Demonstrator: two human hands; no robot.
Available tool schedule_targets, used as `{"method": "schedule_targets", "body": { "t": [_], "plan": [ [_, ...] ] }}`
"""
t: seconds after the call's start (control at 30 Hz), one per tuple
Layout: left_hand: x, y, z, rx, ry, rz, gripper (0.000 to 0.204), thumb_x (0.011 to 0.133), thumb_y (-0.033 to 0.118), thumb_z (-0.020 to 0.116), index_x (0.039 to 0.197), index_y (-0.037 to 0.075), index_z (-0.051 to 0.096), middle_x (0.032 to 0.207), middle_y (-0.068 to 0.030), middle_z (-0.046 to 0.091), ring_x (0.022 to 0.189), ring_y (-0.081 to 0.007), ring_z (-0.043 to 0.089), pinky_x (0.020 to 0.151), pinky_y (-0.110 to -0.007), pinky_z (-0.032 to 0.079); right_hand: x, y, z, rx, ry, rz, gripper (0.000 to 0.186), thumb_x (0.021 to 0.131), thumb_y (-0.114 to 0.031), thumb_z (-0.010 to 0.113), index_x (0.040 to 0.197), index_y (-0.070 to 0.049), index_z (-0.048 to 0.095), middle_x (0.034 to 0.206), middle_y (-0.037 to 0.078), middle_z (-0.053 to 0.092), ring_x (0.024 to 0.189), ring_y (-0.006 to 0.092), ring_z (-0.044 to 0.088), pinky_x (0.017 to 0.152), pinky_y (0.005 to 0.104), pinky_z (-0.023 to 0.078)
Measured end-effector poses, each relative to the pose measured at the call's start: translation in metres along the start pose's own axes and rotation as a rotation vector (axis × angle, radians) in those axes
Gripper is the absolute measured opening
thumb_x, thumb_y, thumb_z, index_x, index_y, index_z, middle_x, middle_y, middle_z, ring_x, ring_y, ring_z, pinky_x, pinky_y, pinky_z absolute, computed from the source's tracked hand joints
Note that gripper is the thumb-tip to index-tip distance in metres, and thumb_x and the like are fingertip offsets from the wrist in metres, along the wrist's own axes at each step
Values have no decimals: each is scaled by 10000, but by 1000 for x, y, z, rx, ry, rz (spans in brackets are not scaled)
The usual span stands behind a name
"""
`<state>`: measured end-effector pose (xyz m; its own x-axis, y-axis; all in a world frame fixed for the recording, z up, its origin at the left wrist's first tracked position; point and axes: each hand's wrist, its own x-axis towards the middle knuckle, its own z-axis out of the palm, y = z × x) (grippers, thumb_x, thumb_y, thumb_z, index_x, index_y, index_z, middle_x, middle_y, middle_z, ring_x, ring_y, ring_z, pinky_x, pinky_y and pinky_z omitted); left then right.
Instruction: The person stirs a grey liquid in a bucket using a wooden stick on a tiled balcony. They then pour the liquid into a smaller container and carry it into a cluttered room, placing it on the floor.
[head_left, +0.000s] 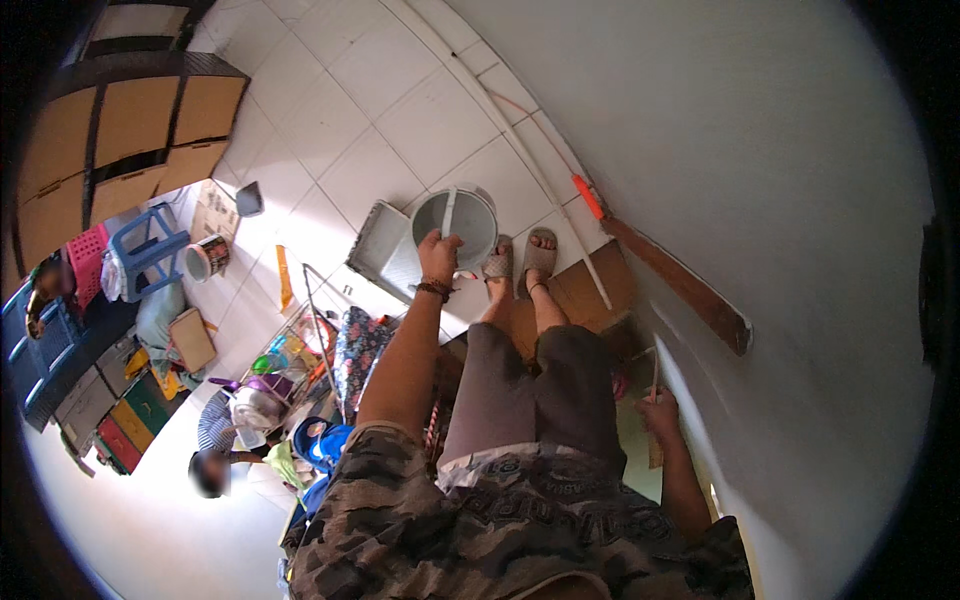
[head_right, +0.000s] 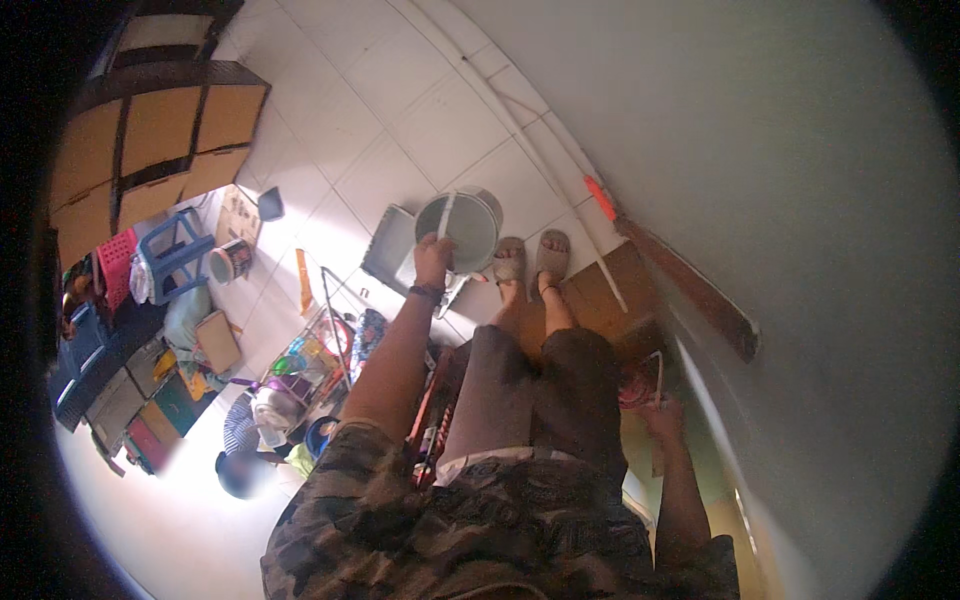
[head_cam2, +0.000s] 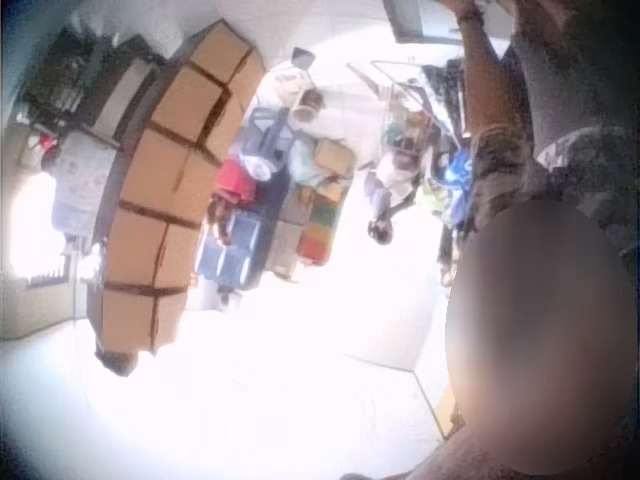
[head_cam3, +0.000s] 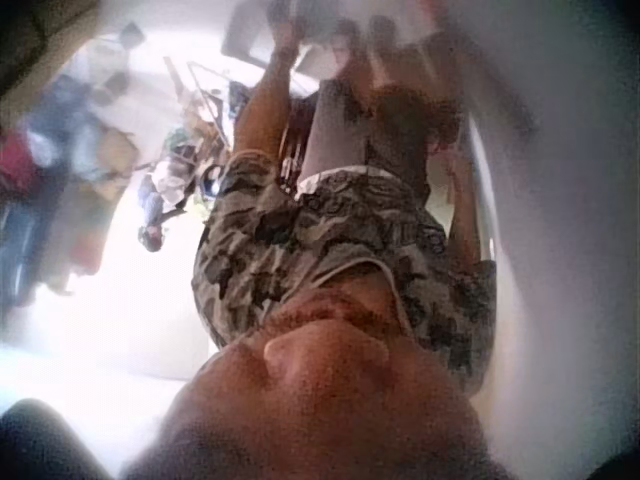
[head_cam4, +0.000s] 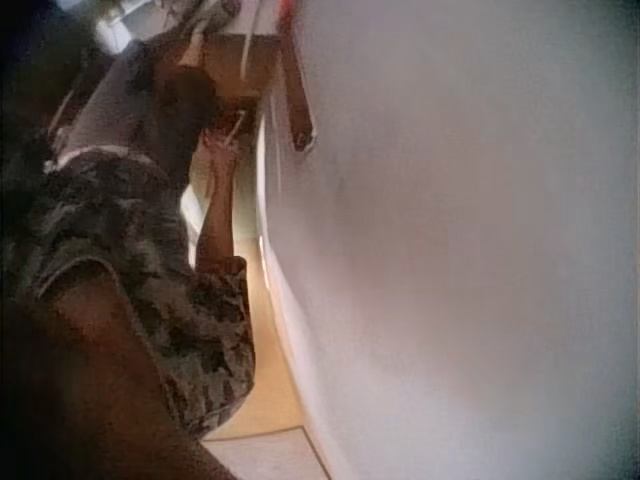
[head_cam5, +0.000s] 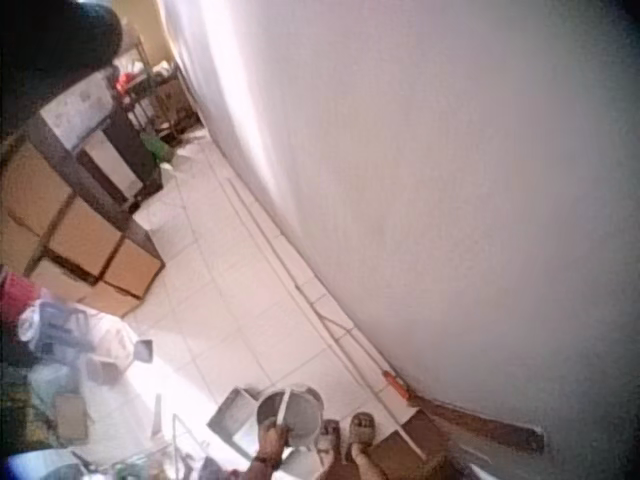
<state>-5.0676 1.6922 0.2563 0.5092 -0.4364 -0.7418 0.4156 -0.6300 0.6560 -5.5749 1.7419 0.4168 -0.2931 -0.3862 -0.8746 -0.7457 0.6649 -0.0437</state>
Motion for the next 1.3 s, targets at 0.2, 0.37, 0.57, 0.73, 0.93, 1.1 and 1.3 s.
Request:
{"method": "schedule_targets", "body": {
  "t": [0.2, 0.37, 0.57, 0.73, 0.93, 1.1, 1.3],
  "plan": [
    [65, -32, 17, -87, -7, 20, 145, 712, 120, 632, 689, 42, 513, 563, -21, 482, 463, -142, 443, 436, -307, 352, 33, -21, 37, 55, -61, 52, 482, 708, -113, 764, 1124, -34, 534, 856, 61, 608, 628, 158, 580, 475, 320, 475],
    [119, -54, 25, -52, -27, 46, 166, 697, 134, 646, 688, 31, 516, 562, -32, 481, 485, -149, 461, 454, -310, 367, 72, -10, 76, -100, 73, -191, 476, 721, -103, 771, 1131, -61, 533, 860, 61, 604, 582, 130, 557, 468, 308, 473],
    [172, -95, 18, 56, -45, 55, 184, 677, 151, 664, 684, 2, 557, 587, -62, 539, 526, -165, 511, 500, -320, 406, 57, -109, 92, -78, -96, 85, 421, 755, -99, 754, 1106, -58, 525, 764, 54, 587, 559, 120, 548, 448, 302, 460],
    [194, -110, 16, 124, -28, 122, 213, 675, 167, 672, 676, -20, 569, 583, -77, 554, 542, -159, 524, 510, -327, 402, 85, -101, 100, -191, -116, -30, 403, 762, -94, 745, 1094, -51, 521, 706, 40, 559, 509, 116, 518, 428, 292, 436],
    [199, -104, -3, -34, -21, 69, 198, 693, 159, 671, 660, 2, 556, 564, -53, 528, 488, -161, 484, 480, -323, 378, 143, -135, 122, -252, -138, -132, 493, 741, -174, 771, 1146, -10, 543, 935, 147, 622, 783, 230, 621, 697, 359, 500],
    [182, -83, -29, -27, -42, 124, 161, 750, 155, 647, 685, 45, 549, 583, 2, 484, 468, -133, 432, 447, -298, 333, 186, -173, 145, -296, -129, -195, 538, 716, -235, 793, 1143, 4, 571, 1004, 195, 646, 897, 271, 650, 807, 392, 505],
    [186, -63, -48, 9, -85, 276, 206, 849, 216, 551, 753, 36, 585, 586, -5, 462, 488, -111, 414, 460, -277, 307, 268, -165, 164, -284, -80, -321, 612, 709, -262, 806, 1179, 39, 553, 1032, 214, 650, 883, 265, 650, 777, 392, 516]
  ]
}}
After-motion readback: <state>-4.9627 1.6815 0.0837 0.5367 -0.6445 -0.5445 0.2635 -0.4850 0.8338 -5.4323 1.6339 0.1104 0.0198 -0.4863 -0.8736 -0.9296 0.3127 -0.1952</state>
